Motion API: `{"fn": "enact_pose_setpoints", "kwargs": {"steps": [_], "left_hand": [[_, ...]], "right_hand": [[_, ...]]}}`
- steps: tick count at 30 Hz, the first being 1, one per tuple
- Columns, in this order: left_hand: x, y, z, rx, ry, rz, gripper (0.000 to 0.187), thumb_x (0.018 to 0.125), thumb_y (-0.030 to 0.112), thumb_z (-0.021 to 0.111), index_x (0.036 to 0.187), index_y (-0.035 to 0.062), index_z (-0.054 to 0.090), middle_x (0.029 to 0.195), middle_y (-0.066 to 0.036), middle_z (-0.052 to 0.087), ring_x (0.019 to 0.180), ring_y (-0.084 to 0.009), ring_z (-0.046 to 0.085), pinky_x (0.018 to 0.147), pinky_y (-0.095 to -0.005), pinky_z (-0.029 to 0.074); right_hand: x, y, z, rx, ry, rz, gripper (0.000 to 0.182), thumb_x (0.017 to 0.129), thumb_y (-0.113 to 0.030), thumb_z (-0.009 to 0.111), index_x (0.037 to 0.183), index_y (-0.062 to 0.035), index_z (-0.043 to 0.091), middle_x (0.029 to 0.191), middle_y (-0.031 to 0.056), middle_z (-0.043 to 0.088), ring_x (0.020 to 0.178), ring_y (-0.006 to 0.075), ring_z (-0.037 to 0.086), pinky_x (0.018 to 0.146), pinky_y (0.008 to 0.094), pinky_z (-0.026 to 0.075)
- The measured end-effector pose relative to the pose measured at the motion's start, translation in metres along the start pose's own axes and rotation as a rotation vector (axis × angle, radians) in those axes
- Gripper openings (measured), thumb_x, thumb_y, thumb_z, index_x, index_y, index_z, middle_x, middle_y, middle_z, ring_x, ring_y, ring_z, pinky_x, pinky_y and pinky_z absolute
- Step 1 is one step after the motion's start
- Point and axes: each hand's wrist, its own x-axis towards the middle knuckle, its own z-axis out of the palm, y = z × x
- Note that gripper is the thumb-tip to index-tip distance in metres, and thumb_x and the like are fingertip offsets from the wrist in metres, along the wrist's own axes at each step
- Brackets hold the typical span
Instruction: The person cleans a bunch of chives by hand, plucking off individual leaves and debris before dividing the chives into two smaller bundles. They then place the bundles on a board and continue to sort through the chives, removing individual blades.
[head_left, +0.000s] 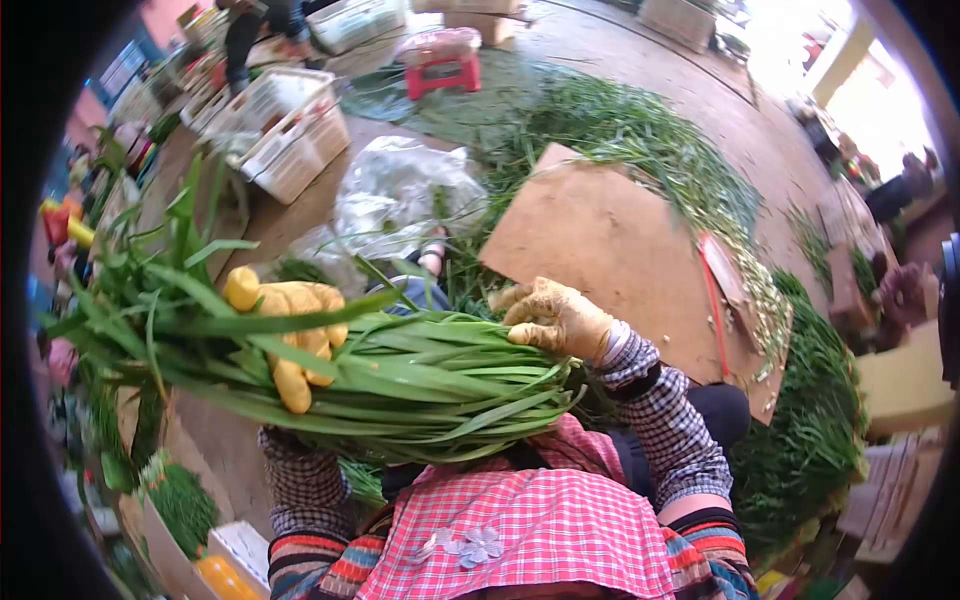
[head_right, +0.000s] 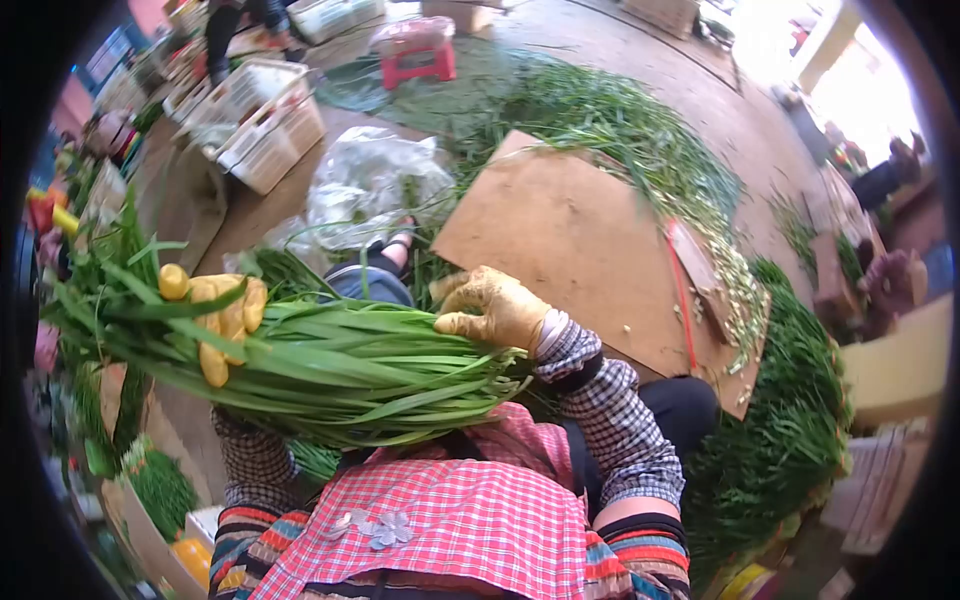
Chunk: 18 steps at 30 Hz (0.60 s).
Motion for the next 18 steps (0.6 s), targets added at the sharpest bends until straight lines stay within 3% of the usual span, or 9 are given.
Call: {"fn": "enact_pose_setpoints", "kwargs": {"steps": [1, 3, 4, 5, 8, 9, 11, 15, 18], "left_hand": [[0.010, -0.005, 0.003, 0.016, -0.056, 0.016, 0.027, 0.098, 0.024, 0.047, 0.106, -0.0006, 0.054, 0.057, 0.000, 0.063, 0.041, -0.0134, 0.050, 0.054, -0.0270, 0.042], [0.035, -0.020, 0.004, -0.217, -0.247, -0.131, 0.025, 0.092, 0.027, 0.056, 0.093, 0.0027, 0.060, 0.056, -0.001, 0.062, 0.045, -0.0136, 0.053, 0.059, -0.0271, 0.044], [0.047, -0.033, -0.001, -0.271, -0.340, -0.164, 0.025, 0.091, 0.028, 0.058, 0.092, 0.0032, 0.060, 0.056, -0.001, 0.062, 0.046, -0.0134, 0.053, 0.061, -0.0276, 0.045], [0.056, -0.047, -0.008, -0.322, -0.432, -0.197, 0.025, 0.089, 0.029, 0.060, 0.091, 0.0037, 0.060, 0.056, 0.000, 0.062, 0.047, -0.0132, 0.054, 0.062, -0.0281, 0.046], [0.055, -0.081, 0.001, -0.277, -0.040, -0.314, 0.037, 0.083, 0.029, 0.065, 0.104, 0.0001, 0.058, 0.075, -0.006, 0.066, 0.064, -0.0164, 0.060, 0.068, -0.0329, 0.051], [0.053, -0.089, 0.020, -0.172, 0.307, -0.397, 0.035, 0.083, 0.026, 0.064, 0.105, -0.0008, 0.058, 0.083, -0.009, 0.066, 0.069, -0.0181, 0.062, 0.069, -0.0342, 0.052], [0.075, -0.117, 0.016, -0.132, 0.472, -0.633, 0.037, 0.083, 0.024, 0.063, 0.110, -0.0014, 0.058, 0.093, -0.012, 0.066, 0.078, -0.0218, 0.065, 0.074, -0.0365, 0.054], [0.110, -0.218, -0.035, -0.123, 0.420, -0.799, 0.036, 0.082, 0.023, 0.065, 0.109, -0.0006, 0.060, 0.094, -0.013, 0.068, 0.080, -0.0214, 0.067, 0.075, -0.0363, 0.057], [0.135, -0.274, -0.033, -0.121, 0.519, -0.877, 0.028, 0.080, 0.023, 0.068, 0.096, -0.0007, 0.065, 0.085, -0.012, 0.069, 0.067, -0.0209, 0.067, 0.066, -0.0343, 0.058]], "right_hand": [[-0.009, 0.002, 0.000, 0.015, 0.104, -0.093, 0.045, 0.081, -0.037, 0.071, 0.114, -0.0065, 0.065, 0.131, 0.0206, 0.052, 0.118, 0.0365, 0.051, 0.098, 0.0415, 0.042], [-0.023, -0.004, -0.003, 0.051, 0.233, -0.149, 0.065, 0.081, -0.039, 0.071, 0.135, -0.0094, 0.050, 0.146, 0.0203, 0.035, 0.131, 0.0377, 0.037, 0.108, 0.0417, 0.032], [-0.030, -0.001, -0.001, 0.206, 0.209, -0.169, 0.078, 0.083, -0.045, 0.067, 0.144, -0.0076, 0.035, 0.152, 0.0184, 0.026, 0.138, 0.0324, 0.029, 0.112, 0.0403, 0.024], [-0.040, 0.003, 0.012, 0.511, 0.211, -0.103, 0.081, 0.087, -0.053, 0.059, 0.145, -0.0030, 0.032, 0.152, 0.0169, 0.027, 0.140, 0.0277, 0.026, 0.113, 0.0387, 0.021], [-0.078, 0.027, 0.022, 0.966, -0.069, 0.185, 0.085, 0.089, -0.059, 0.052, 0.146, -0.0002, 0.027, 0.147, 0.0126, 0.036, 0.136, 0.0216, 0.033, 0.112, 0.0345, 0.024], [-0.089, 0.035, 0.025, 1.071, -0.011, 0.184, 0.090, 0.085, -0.062, 0.055, 0.146, -0.0009, 0.028, 0.147, 0.0115, 0.037, 0.132, 0.0194, 0.037, 0.112, 0.0340, 0.027], [-0.096, 0.010, 0.014, 1.389, 0.113, 0.200, 0.094, 0.081, -0.065, 0.058, 0.145, -0.0022, 0.028, 0.145, 0.0121, 0.038, 0.130, 0.0207, 0.040, 0.110, 0.0360, 0.031], [-0.128, 0.043, 0.008, 1.482, 0.354, 0.177, 0.101, 0.075, -0.070, 0.060, 0.144, -0.0029, 0.030, 0.142, 0.0123, 0.042, 0.127, 0.0222, 0.043, 0.107, 0.0382, 0.036], [-0.153, 0.074, -0.010, 1.198, 0.514, 0.269, 0.091, 0.080, -0.063, 0.061, 0.144, -0.0039, 0.033, 0.138, 0.0118, 0.046, 0.124, 0.0208, 0.045, 0.103, 0.0354, 0.038]]}}
